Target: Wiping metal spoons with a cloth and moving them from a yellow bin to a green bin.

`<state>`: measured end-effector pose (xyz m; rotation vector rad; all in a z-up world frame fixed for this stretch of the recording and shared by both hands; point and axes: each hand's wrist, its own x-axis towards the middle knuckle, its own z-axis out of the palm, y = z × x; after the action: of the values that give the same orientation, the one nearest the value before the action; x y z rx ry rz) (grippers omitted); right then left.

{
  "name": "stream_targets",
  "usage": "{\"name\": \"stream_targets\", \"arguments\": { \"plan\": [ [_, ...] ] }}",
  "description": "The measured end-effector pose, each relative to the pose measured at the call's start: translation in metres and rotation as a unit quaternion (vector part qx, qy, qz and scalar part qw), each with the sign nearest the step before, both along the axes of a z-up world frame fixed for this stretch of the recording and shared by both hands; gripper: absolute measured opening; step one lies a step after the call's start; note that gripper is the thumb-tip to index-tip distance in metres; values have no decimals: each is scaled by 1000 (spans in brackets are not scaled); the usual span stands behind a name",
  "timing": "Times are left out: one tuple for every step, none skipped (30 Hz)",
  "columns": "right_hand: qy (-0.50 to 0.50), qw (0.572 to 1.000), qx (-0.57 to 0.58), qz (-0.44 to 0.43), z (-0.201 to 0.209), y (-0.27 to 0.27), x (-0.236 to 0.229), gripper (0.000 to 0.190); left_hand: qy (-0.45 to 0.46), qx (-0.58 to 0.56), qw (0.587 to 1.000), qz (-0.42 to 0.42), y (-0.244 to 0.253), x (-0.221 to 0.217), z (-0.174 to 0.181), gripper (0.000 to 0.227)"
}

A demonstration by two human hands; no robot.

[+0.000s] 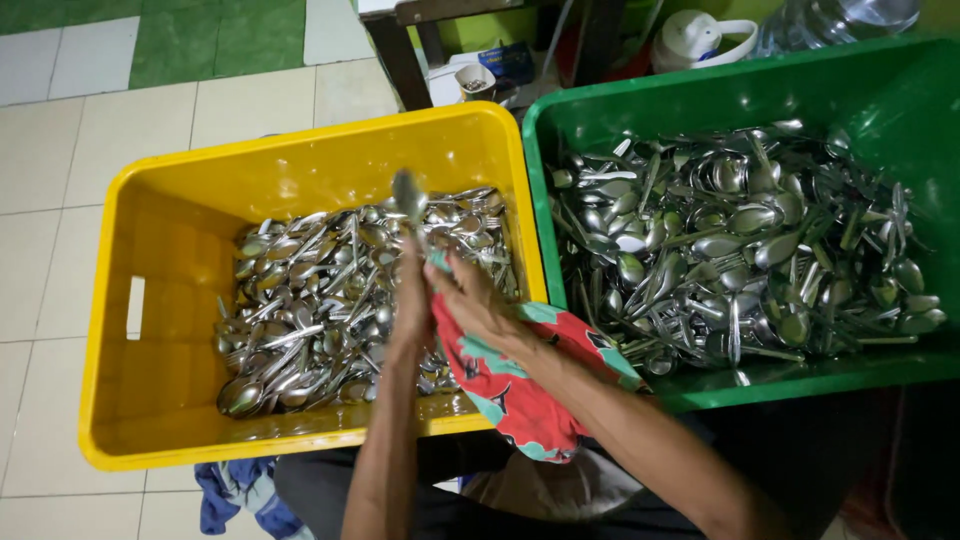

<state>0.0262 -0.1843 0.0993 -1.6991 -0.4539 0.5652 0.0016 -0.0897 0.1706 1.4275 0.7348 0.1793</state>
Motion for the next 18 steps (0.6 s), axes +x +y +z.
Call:
{"name": "stream_targets", "arguments": {
  "plan": [
    [-10,999,35,-39,17,-1,1,39,23,-34,999,15,-16,-3,10,87],
    [-10,999,35,-37,4,2,2,39,24,-34,999,16,-29,-7,13,87],
    [-76,989,-19,-122,-9,5,2,34,57,-85,994,41,-42,-12,16,87],
    [-142,966,-72,-206,-21,7,2,38,91,-136,984,64,-55,-17,20,88],
    [-141,966,-73,-205,-9,0,-1,38,92,-137,984,65,-60,-26,16,88],
    [-158,961,-57,-220,5,-6,0,33,107,-119,986,35,-65,-31,13,84],
    [-174,955,-41,-236,19,-13,0,29,123,-101,987,4,-70,-37,10,80],
    [-172,955,-40,-237,18,-10,0,29,124,-100,987,3,-61,-43,-19,80],
    [-169,957,-13,-234,17,-8,0,29,124,-109,986,3,-53,-49,-48,65],
    [-167,959,14,-228,16,-6,0,28,121,-119,986,5,-44,-55,-77,53],
    [-167,959,14,-228,16,-5,2,28,121,-119,986,5,-38,-53,-61,53],
    [-149,968,22,-201,16,-5,4,31,89,-83,993,7,-32,-50,-46,60],
    [-132,976,30,-173,17,-4,6,34,58,-47,997,9,-25,-48,-31,72],
    [-128,976,31,-171,25,-6,-3,34,61,-47,997,11,-10,-43,-53,72],
    [-136,985,-10,-103,34,-8,-12,28,19,-3,1000,2,5,-38,-74,64],
    [-152,986,-50,-37,44,-11,-13,23,-32,41,999,-11,20,-24,-95,58],
    [-157,986,-50,-38,29,-7,-11,23,-37,41,998,-10,13,-22,-80,58],
    [-174,983,-49,-29,14,-3,-10,17,-40,56,998,-6,8,-22,-65,45]
  ]
}}
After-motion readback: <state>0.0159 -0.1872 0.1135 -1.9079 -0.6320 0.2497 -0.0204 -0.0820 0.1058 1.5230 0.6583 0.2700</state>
